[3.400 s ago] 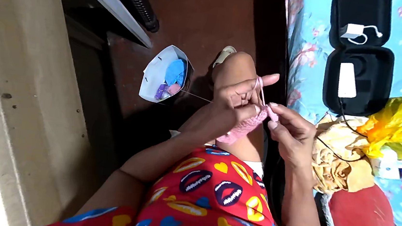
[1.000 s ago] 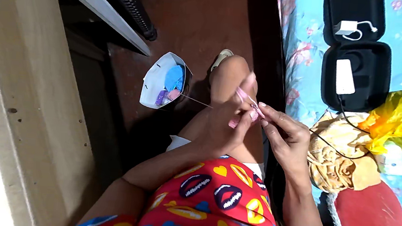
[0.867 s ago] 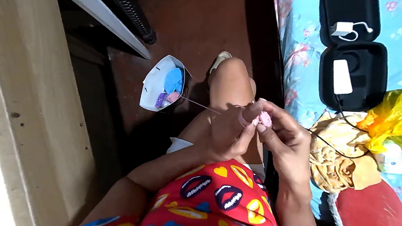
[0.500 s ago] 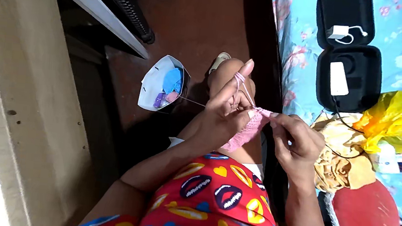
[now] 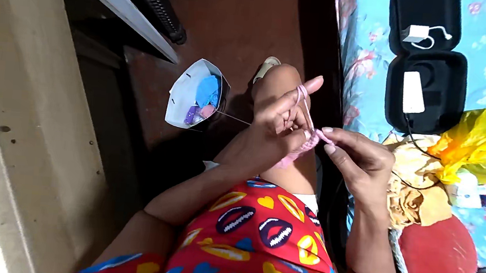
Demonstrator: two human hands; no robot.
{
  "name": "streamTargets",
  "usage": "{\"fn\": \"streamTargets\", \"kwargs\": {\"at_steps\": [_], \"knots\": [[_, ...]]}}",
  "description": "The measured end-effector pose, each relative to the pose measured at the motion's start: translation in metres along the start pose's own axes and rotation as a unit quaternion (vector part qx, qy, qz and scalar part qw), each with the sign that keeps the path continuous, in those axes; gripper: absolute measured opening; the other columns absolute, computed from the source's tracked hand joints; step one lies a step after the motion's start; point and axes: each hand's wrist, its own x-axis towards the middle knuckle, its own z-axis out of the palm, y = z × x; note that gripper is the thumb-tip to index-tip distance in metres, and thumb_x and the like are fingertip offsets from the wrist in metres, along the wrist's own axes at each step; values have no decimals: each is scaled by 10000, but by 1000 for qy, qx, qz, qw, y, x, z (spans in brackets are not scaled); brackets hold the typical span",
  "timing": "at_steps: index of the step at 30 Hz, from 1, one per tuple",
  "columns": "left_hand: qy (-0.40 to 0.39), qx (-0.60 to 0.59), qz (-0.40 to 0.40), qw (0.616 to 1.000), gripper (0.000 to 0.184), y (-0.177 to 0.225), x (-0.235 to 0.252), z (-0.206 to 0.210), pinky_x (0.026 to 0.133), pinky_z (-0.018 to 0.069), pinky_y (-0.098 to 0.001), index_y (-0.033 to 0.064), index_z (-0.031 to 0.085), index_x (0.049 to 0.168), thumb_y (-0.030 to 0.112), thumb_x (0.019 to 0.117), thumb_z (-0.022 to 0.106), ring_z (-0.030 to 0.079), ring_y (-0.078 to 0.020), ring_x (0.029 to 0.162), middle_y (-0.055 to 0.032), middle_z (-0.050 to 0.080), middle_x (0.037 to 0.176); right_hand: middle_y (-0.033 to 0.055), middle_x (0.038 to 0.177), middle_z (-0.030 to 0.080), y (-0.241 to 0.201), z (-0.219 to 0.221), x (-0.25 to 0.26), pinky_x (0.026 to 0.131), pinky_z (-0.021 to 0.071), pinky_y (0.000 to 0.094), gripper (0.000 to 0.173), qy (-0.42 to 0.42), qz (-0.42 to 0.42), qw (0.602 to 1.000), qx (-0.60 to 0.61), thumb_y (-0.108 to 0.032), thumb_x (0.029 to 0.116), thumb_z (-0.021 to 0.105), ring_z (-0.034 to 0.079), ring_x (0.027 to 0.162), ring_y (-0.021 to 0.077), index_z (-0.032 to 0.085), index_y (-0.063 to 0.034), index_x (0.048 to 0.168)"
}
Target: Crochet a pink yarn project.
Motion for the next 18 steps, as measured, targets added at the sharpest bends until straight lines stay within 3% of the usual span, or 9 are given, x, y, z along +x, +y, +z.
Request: {"fn": "streamTargets", "kwargs": {"at_steps": [2, 5, 7, 9, 10, 11, 14, 18], "knots": [[19, -12, 37, 999, 657, -6, -4, 12, 616, 547, -181, -59, 410, 1503, -151, 870, 563, 611, -54, 664, -47, 654, 850, -43, 1046, 743, -2, 10, 1, 588, 500, 124, 322, 23, 92, 983, 155, -29, 967, 639, 583, 670, -46, 723, -120, 1264], [42, -50, 89, 994, 613, -17, -5, 15, 685, 549, -196, -81, 421, 1480, -144, 888, 567, 632, -49, 745, -39, 677, 910, -35, 894, 727, -1, 15, 2, 491, 417, 118, 347, 42, 158, 944, 286, -89, 976, 652, 485, 537, -51, 714, -188, 1304], [56, -57, 93, 992, 583, -16, -5, 12, 680, 545, -189, -77, 462, 1454, -142, 887, 584, 630, -48, 746, -37, 680, 909, -56, 955, 728, 2, 15, 1, 520, 422, 111, 336, 49, 136, 966, 216, -64, 983, 629, 497, 578, -57, 719, -159, 1292], [66, -44, 84, 993, 553, -10, -5, 8, 660, 538, -174, -74, 499, 1424, -152, 883, 587, 623, -44, 727, -40, 681, 904, -44, 1135, 734, 5, 10, 1, 692, 525, 120, 334, 40, 69, 993, 84, 5, 979, 585, 620, 784, -53, 715, -87, 1273], [70, -37, 84, 993, 544, -9, -4, 7, 679, 546, -175, -82, 510, 1411, -158, 877, 587, 636, -41, 743, -36, 696, 915, -7, 1156, 733, 6, 6, 1, 822, 566, 162, 323, 28, 36, 999, 29, 20, 979, 574, 671, 921, -14, 715, -53, 1261], [75, -33, 87, 993, 534, -10, -2, 6, 705, 558, -180, -94, 517, 1397, -162, 873, 590, 651, -37, 763, -29, 711, 927, 20, 1076, 724, 7, 3, 2, 824, 556, 170, 311, 18, 5, 1000, -25, 18, 979, 565, 656, 909, 2, 718, -32, 1245], [84, -25, 83, 993, 533, -10, -1, 4, 719, 563, -191, -115, 510, 1394, -167, 868, 581, 660, -43, 766, -38, 723, 929, 14, 763, 541, 9, -7, 5, 570, 389, 134, 341, -14, -55, 986, -158, -41, 978, 539, 465, 631, 0, 737, -81, 1253], [96, -40, 70, 992, 549, -13, 1, 2, 739, 572, -224, -119, 506, 1394, -165, 853, 593, 668, -58, 765, -30, 726, 906, 32, 695, 473, 8, -13, 8, 497, 317, 211, 375, -28, -89, 959, -269, -73, 975, 535, 405, 550, 68, 743, -152, 1277]]}}
